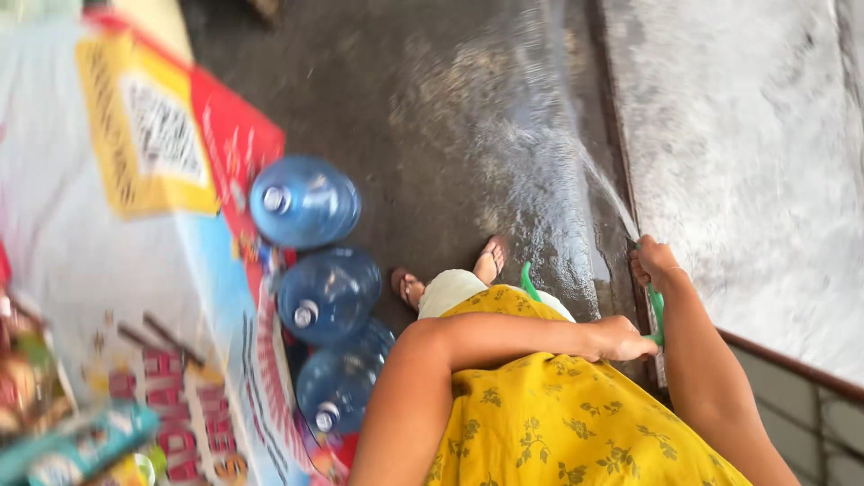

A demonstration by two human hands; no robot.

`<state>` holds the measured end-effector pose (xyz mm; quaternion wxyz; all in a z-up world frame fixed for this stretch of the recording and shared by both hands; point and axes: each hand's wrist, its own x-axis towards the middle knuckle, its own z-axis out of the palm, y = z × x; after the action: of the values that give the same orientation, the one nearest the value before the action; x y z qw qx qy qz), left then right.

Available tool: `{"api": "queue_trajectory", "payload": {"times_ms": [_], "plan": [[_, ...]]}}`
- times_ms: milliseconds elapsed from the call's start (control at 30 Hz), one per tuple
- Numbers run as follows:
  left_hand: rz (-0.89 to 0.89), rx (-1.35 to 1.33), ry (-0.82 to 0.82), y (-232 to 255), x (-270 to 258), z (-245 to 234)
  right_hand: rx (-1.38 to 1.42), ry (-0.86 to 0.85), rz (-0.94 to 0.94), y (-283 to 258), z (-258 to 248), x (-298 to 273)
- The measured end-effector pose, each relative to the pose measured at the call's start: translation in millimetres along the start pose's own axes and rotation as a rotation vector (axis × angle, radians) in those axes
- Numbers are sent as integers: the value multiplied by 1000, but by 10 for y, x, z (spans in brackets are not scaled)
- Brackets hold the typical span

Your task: Watering a stone paved floor using a garden hose.

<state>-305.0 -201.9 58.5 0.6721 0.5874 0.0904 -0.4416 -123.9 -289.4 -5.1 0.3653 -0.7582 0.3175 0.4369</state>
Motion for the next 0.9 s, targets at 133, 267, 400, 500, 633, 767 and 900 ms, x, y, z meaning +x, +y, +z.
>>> {"api": "queue_trajectory", "payload": {"times_ms": [133,267,400,500,633,767,900], "plan": [[-20,184,-87,268,106,1,103,19,-48,-89,-283,-58],[-74,177,-101,410,194,-109,194,28,-113,-336,-400,-63],[-73,151,-110,452,448,-314,300,44,-114,-689,-491,-1],[-60,132,-149,567,571,-580,364,73,-96,-887,-569,138],[-66,152,-215,774,762,-1094,472,103,-52,-1122,-550,438],[-121,292,-267,1101,824,-1596,563,178,-18,-1416,-479,566],[-186,215,-356,1117,921,-1953,636,208,-1,-1540,-391,766]]}}
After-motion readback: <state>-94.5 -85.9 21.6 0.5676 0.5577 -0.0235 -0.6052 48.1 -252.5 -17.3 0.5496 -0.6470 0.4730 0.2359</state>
